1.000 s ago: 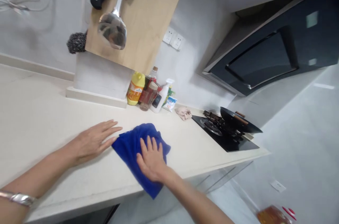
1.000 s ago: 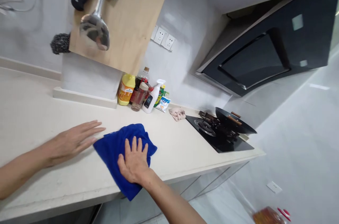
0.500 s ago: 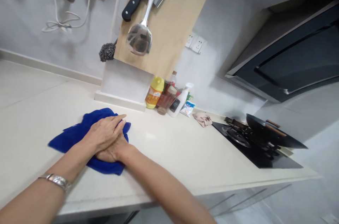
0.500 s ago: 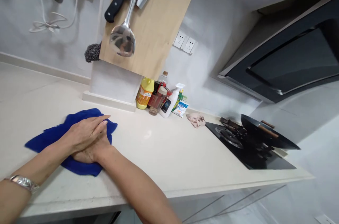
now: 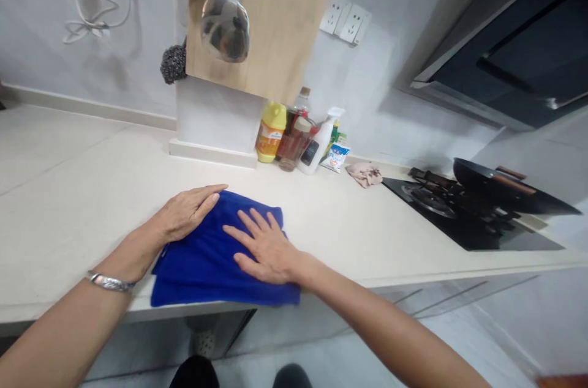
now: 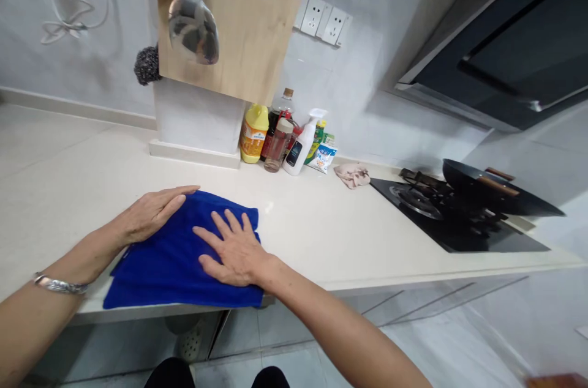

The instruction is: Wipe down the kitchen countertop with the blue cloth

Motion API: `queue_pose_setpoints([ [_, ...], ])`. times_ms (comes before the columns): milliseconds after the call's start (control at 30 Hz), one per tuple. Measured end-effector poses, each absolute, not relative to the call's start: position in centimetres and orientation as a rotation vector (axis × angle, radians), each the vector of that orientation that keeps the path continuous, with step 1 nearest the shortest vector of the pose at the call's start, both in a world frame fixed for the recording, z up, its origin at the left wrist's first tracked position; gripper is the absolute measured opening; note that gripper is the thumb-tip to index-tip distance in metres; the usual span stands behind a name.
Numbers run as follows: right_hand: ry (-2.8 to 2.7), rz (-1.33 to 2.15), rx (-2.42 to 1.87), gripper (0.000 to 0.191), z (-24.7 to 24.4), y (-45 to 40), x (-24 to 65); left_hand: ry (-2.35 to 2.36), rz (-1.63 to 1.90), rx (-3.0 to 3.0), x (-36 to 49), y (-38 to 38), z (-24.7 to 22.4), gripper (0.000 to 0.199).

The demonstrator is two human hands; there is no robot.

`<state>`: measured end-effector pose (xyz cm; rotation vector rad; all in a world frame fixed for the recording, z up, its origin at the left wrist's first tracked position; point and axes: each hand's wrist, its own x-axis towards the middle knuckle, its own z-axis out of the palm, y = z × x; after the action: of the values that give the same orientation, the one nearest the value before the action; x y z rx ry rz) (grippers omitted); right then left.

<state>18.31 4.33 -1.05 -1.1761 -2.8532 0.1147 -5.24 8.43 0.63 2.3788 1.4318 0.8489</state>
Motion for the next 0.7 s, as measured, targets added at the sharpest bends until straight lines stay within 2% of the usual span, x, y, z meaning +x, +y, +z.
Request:
queue_pose_setpoints([
  [167,-2.793,0.119,-1.372,0.060,-1.3,2.8,24.9,1.572,0.923,2.312,-6.0,8.1,0.9,0.058],
  [300,-2.714,0.150,-1.571,0.058,-1.0,1.5,30.1,1.673,0.774,2.330,-6.5,8.4,0.5,0.059],
  [400,-2.613,0.307,-1.702,0.054,-0.6,0.8,32.4,1.714,0.698,2.332,-6.5,8.6,0.5,0.061],
  [600,-2.531,0.025,-1.662,0.056,-1.0,0.9,30.0,1.732,0.666,2.344,-6.0,9.2,0.7,0.062],
  [700,-2.611,0.144,-1.679,0.061,-1.5,2.0,28.5,1.731,0.646,2.382,-5.9,9.4,0.6,0.061],
])
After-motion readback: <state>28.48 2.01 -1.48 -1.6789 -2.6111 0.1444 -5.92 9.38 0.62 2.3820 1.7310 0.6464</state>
